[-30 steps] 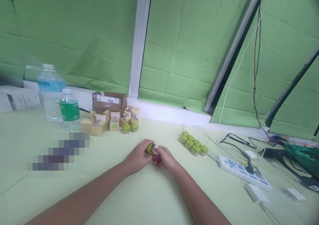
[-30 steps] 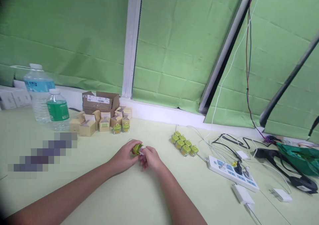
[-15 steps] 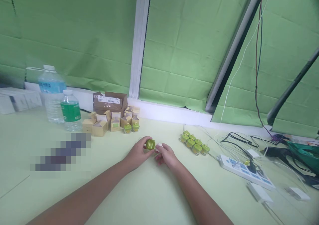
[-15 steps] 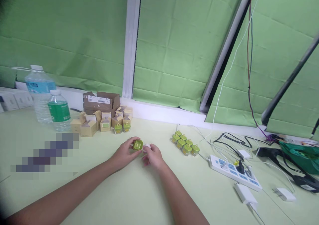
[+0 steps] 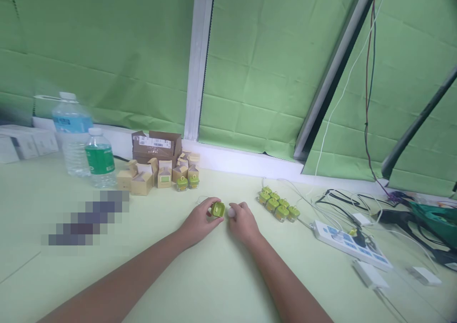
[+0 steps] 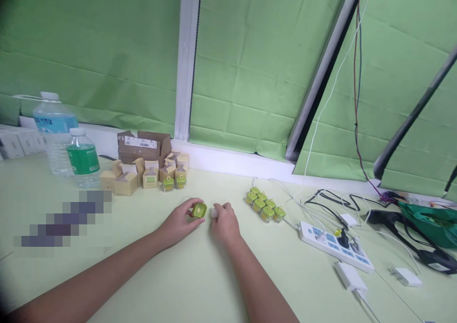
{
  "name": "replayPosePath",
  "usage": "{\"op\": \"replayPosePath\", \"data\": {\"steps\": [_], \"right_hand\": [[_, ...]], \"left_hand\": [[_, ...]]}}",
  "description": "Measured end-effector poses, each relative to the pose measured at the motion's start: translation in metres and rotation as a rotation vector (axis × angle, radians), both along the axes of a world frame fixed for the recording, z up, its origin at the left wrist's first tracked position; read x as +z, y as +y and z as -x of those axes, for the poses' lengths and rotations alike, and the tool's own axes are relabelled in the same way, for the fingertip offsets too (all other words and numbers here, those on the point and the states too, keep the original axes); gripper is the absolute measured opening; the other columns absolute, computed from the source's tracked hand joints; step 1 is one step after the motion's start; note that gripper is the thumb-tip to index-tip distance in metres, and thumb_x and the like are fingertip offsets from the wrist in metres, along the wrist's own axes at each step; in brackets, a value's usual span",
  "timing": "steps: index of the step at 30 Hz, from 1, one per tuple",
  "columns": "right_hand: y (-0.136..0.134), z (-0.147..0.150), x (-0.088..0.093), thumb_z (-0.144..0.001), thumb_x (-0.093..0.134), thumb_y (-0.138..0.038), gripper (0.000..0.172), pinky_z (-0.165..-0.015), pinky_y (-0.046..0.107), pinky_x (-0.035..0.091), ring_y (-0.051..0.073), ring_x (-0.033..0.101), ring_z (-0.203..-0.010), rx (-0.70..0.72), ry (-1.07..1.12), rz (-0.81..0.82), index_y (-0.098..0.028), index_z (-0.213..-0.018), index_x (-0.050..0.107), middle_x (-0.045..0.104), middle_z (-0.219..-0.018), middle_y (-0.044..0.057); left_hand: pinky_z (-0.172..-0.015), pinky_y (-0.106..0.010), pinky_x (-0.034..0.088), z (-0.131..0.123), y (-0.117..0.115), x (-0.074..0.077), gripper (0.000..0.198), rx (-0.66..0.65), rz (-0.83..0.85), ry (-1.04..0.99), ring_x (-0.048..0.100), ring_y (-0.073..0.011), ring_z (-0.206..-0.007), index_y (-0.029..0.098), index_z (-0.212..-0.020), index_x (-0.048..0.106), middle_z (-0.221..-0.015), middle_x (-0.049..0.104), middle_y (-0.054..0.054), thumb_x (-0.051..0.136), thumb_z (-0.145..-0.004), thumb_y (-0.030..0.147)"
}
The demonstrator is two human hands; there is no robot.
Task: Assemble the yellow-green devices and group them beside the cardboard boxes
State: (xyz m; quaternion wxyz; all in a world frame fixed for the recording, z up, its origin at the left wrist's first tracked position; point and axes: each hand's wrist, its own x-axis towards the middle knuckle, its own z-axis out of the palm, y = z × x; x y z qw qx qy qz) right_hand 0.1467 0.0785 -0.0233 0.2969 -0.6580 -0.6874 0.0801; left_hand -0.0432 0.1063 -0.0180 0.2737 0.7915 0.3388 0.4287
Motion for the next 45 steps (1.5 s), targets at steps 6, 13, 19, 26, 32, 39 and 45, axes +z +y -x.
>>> {"op": "replayPosePath", "data": {"steps": [6,13,19,26,32,39,45], "right_hand": [[-0.003,0.003,-0.002,-0.08,0.054,-0.008,0.051,-0.092,0.034,0.043,0.026,0.058,-0.107,0.086,0.013,0.024,-0.023,-0.128,0.064,0.058,-0.11,0.012],[-0.011,0.012,0.019,-0.081,0.054,-0.014,0.025,-0.093,0.033,0.046,0.022,0.059,-0.103,0.141,0.217,-0.253,-0.022,-0.095,0.074,0.065,-0.101,0.007],[-0.013,0.026,0.019,-0.084,0.058,-0.024,0.017,-0.078,0.03,0.049,0.019,0.064,-0.087,0.191,0.385,-0.187,-0.022,-0.085,0.075,0.072,-0.091,0.004],[-0.007,0.025,0.015,-0.074,0.062,-0.026,0.013,-0.063,0.026,0.048,0.017,0.064,-0.071,0.105,0.631,-0.043,-0.017,-0.075,0.072,0.071,-0.08,0.003],[-0.004,0.024,0.016,-0.069,0.06,-0.022,0.011,-0.061,0.025,0.047,0.017,0.062,-0.068,0.088,0.613,-0.042,-0.017,-0.064,0.068,0.067,-0.072,0.002],[-0.004,0.021,0.018,-0.071,0.061,-0.023,0.011,-0.067,0.026,0.05,0.016,0.064,-0.07,0.031,0.534,-0.147,-0.019,-0.064,0.069,0.07,-0.082,0.004],[-0.003,0.02,0.016,-0.073,0.061,-0.022,0.012,-0.066,0.025,0.049,0.015,0.063,-0.069,0.06,0.511,-0.143,-0.019,-0.064,0.068,0.07,-0.08,0.003]], "left_hand": [[-0.087,-0.036,0.056,0.0,0.001,0.0,0.038,-0.019,-0.012,-0.006,0.061,-0.0209,-0.102,0.025,-0.118,0.056,-0.116,0.064,-0.005,0.066,-0.082,0.025],[-0.089,-0.036,0.054,0.0,0.003,-0.001,0.037,-0.017,-0.034,-0.022,0.06,-0.0209,-0.103,0.024,-0.117,0.056,-0.116,0.062,-0.005,0.066,-0.082,0.023],[-0.091,-0.034,0.053,-0.002,-0.003,0.003,0.039,-0.044,-0.124,0.017,0.062,-0.0201,-0.101,0.023,-0.117,0.058,-0.115,0.064,-0.005,0.062,-0.079,0.013],[-0.098,-0.036,0.051,-0.004,-0.007,0.002,0.043,-0.119,-0.149,0.038,0.06,-0.0212,-0.112,0.024,-0.123,0.055,-0.123,0.061,-0.007,0.055,-0.082,0.008],[-0.099,-0.037,0.051,-0.003,-0.011,0.004,0.043,-0.139,-0.132,0.067,0.059,-0.022,-0.115,0.025,-0.126,0.054,-0.126,0.061,-0.007,0.053,-0.085,0.01],[-0.089,-0.035,0.056,-0.002,-0.003,-0.001,0.039,-0.07,-0.042,0.034,0.065,-0.0216,-0.106,0.021,-0.125,0.056,-0.123,0.063,-0.01,0.053,-0.086,0.018],[-0.07,-0.027,0.048,0.003,0.003,0.006,0.023,-0.053,-0.096,0.142,0.062,-0.0174,-0.078,0.02,-0.092,0.069,-0.083,0.068,-0.003,0.046,-0.091,0.02]]}}
